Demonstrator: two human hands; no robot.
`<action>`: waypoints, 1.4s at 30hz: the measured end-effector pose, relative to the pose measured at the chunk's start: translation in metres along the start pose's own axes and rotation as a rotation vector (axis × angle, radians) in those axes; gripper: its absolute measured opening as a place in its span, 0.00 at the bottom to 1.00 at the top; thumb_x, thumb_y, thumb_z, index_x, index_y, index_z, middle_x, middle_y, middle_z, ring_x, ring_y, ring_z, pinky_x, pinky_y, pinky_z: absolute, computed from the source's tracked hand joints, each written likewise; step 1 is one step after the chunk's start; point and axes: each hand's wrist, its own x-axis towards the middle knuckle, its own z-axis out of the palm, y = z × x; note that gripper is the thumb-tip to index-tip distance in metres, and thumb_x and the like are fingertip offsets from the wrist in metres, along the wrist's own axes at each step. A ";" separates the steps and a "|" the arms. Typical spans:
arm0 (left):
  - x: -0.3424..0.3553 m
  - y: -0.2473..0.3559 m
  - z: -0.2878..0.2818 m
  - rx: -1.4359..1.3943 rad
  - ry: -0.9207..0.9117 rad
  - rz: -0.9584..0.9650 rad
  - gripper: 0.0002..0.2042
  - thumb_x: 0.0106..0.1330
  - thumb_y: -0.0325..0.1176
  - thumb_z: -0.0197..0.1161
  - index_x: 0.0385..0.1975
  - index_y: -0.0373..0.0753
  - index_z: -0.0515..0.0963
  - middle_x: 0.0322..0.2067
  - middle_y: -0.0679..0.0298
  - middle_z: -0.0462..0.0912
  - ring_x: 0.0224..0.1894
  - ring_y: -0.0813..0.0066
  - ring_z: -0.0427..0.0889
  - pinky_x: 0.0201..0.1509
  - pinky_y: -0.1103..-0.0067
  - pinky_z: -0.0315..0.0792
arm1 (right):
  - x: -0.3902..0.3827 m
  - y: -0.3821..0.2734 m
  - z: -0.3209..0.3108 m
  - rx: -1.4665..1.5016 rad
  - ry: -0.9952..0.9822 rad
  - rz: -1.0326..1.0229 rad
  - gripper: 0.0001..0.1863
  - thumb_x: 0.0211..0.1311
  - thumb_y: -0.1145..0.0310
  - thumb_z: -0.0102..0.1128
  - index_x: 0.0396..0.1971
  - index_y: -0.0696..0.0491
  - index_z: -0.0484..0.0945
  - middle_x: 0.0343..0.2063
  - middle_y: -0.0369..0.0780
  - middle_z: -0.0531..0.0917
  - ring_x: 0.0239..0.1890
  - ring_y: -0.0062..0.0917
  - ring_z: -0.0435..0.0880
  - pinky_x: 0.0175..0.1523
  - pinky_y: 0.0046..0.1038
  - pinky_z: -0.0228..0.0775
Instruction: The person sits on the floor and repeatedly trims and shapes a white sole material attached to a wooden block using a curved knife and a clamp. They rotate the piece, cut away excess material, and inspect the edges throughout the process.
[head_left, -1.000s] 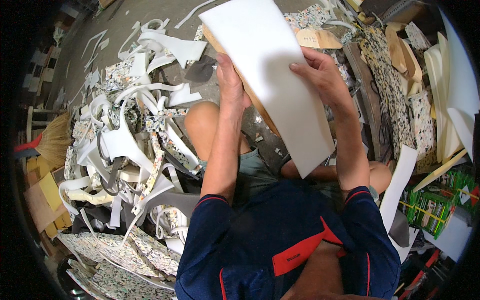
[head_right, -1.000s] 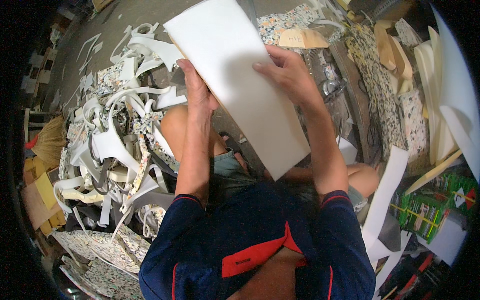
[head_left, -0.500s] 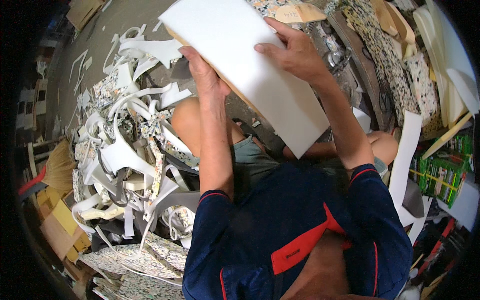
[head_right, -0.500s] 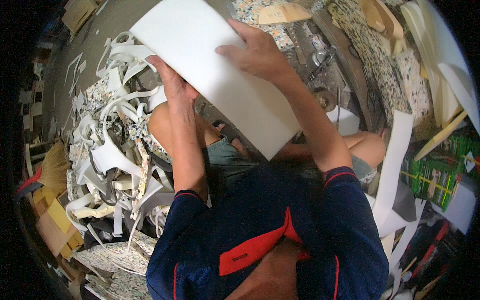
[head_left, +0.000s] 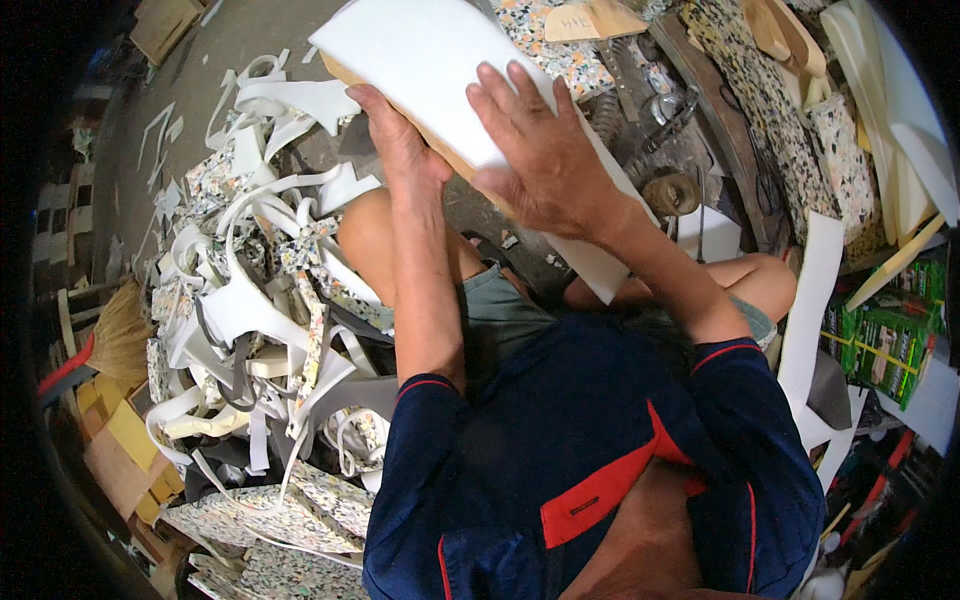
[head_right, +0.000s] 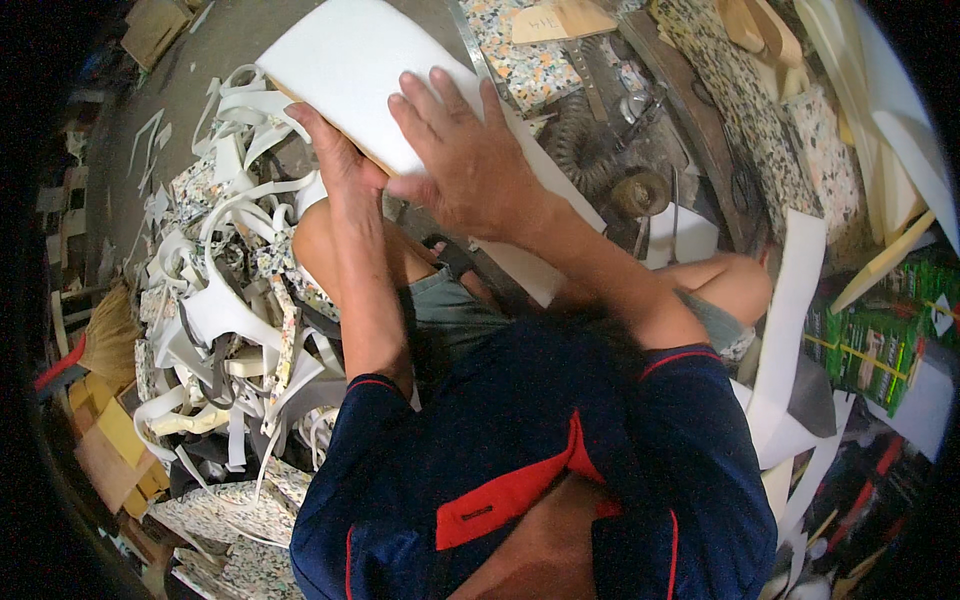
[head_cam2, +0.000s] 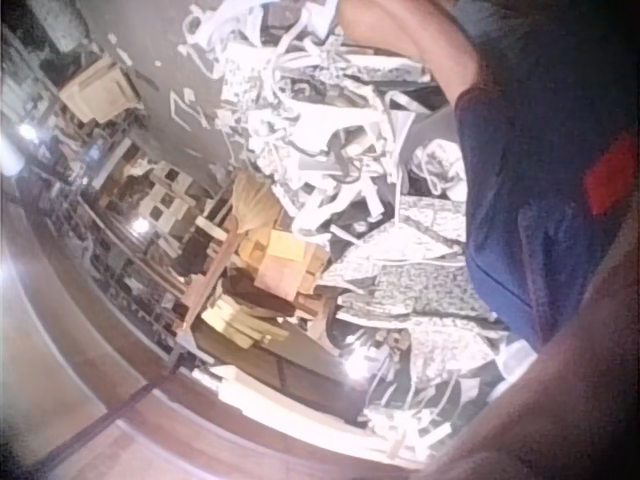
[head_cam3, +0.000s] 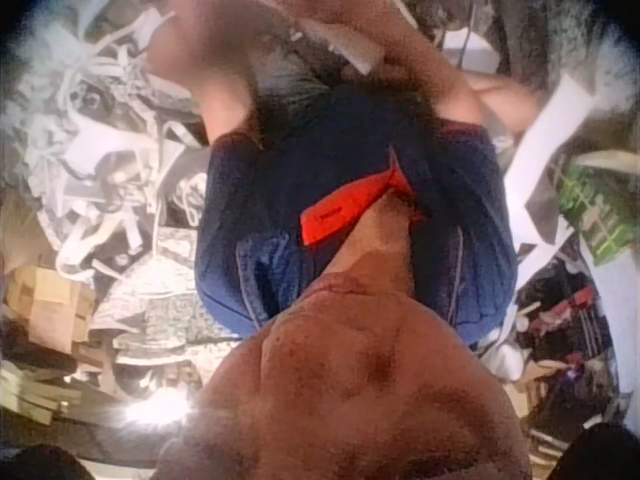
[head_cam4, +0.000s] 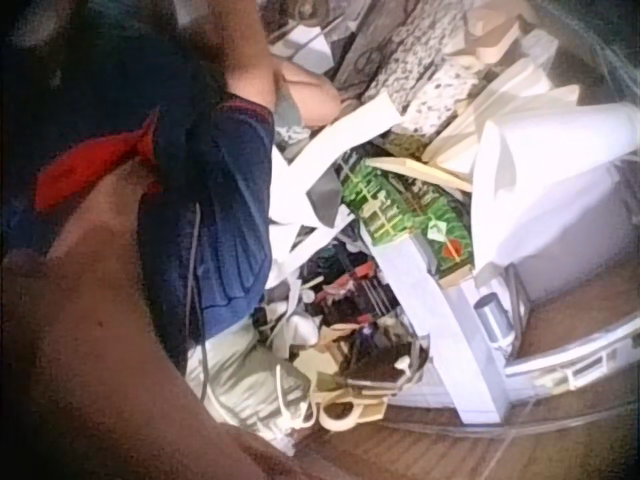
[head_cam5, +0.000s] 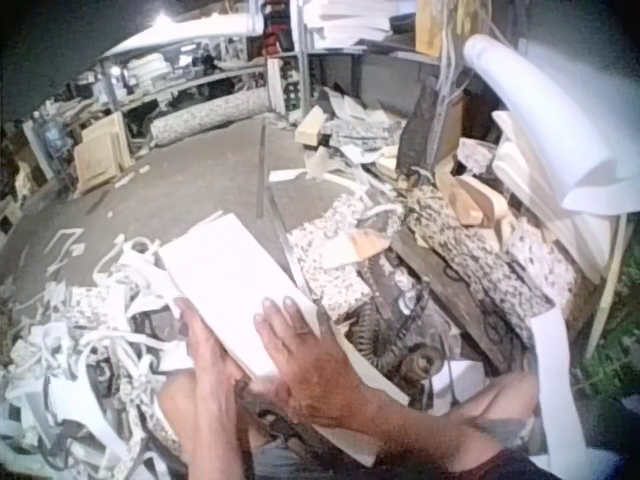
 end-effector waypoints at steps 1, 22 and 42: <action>-0.001 0.001 0.001 -0.003 0.011 -0.013 0.46 0.61 0.75 0.47 0.69 0.42 0.61 0.63 0.54 0.71 0.62 0.59 0.73 0.63 0.64 0.73 | -0.002 -0.004 0.002 0.013 -0.025 -0.005 0.45 0.67 0.33 0.41 0.66 0.60 0.63 0.69 0.54 0.61 0.71 0.52 0.57 0.67 0.66 0.47; -0.044 -0.001 0.036 0.383 -0.164 0.267 0.42 0.69 0.69 0.43 0.64 0.31 0.60 0.54 0.53 0.73 0.55 0.68 0.74 0.57 0.72 0.70 | 0.038 0.009 -0.011 0.326 0.220 -0.105 0.62 0.60 0.22 0.30 0.73 0.66 0.36 0.72 0.64 0.40 0.74 0.63 0.41 0.73 0.61 0.28; -0.036 -0.006 0.011 0.858 -0.241 0.974 0.41 0.63 0.57 0.66 0.67 0.36 0.60 0.51 0.47 0.76 0.51 0.50 0.76 0.53 0.62 0.73 | 0.022 0.002 -0.011 0.570 0.456 -0.146 0.55 0.68 0.32 0.40 0.70 0.72 0.44 0.69 0.69 0.48 0.74 0.61 0.48 0.75 0.48 0.40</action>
